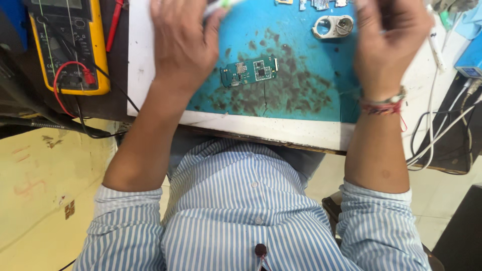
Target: The person applies a liquid substance from a yellow bottle onto a small green circuit board using a dropper. They then use a soldering iron to heat and manipulate components on the board, occasionally using tweezers to adjust parts. The task involves precise hand movements on a cluttered workbench.
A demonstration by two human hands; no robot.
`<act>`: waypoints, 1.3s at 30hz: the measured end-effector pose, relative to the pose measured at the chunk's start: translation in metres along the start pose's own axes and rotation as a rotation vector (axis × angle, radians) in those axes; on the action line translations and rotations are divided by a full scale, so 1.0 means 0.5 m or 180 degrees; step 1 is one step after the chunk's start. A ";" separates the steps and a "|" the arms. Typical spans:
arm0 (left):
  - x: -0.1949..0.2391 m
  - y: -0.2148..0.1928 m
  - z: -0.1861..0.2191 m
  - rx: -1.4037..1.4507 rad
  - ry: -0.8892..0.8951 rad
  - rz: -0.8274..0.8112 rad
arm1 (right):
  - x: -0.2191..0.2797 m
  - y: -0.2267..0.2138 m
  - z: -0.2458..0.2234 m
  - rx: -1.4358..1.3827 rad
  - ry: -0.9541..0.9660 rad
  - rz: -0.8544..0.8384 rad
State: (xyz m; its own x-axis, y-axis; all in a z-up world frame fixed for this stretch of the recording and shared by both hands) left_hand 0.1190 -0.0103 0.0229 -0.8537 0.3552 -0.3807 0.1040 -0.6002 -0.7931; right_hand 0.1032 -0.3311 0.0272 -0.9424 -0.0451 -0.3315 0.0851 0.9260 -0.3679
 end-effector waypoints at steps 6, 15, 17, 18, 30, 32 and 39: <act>0.001 0.016 0.039 0.1317 0.0313 -0.0037 | 0.008 0.119 -0.108 0.0368 -0.0451 -0.0700; -0.009 0.045 0.049 0.1801 0.0428 -0.0430 | 0.010 0.128 -0.145 0.0622 -0.0795 -0.0702; -0.010 0.046 0.051 0.1821 0.0439 -0.0457 | 0.011 0.124 -0.146 0.0647 -0.0781 -0.0711; -0.011 0.046 0.050 0.1818 0.0437 -0.0451 | 0.010 0.123 -0.147 0.0674 -0.0789 -0.0714; -0.012 0.043 0.060 0.1550 0.0552 -0.0392 | 0.010 0.128 -0.163 0.0888 -0.0830 -0.0686; -0.011 0.041 0.060 0.1591 0.0549 -0.0386 | 0.011 0.128 -0.164 0.0847 -0.0845 -0.0688; -0.012 0.038 0.064 0.1539 0.0573 -0.0356 | 0.015 0.124 -0.164 0.0839 -0.0821 -0.0736</act>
State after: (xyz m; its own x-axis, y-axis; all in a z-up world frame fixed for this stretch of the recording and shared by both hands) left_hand 0.1100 -0.0468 0.0251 -0.7405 0.5280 -0.4157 -0.2664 -0.7986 -0.5397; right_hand 0.0748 -0.2432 0.0733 -0.8375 -0.3632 -0.4084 -0.0074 0.7547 -0.6561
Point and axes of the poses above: each hand's wrist, its own x-axis away from the middle knuckle, its own y-axis out of the palm, z = x × y, the point moved 8 cm from there along -x, towards the middle knuckle, and after that the axes turned 7 degrees about -z, right-handed, at the moved point
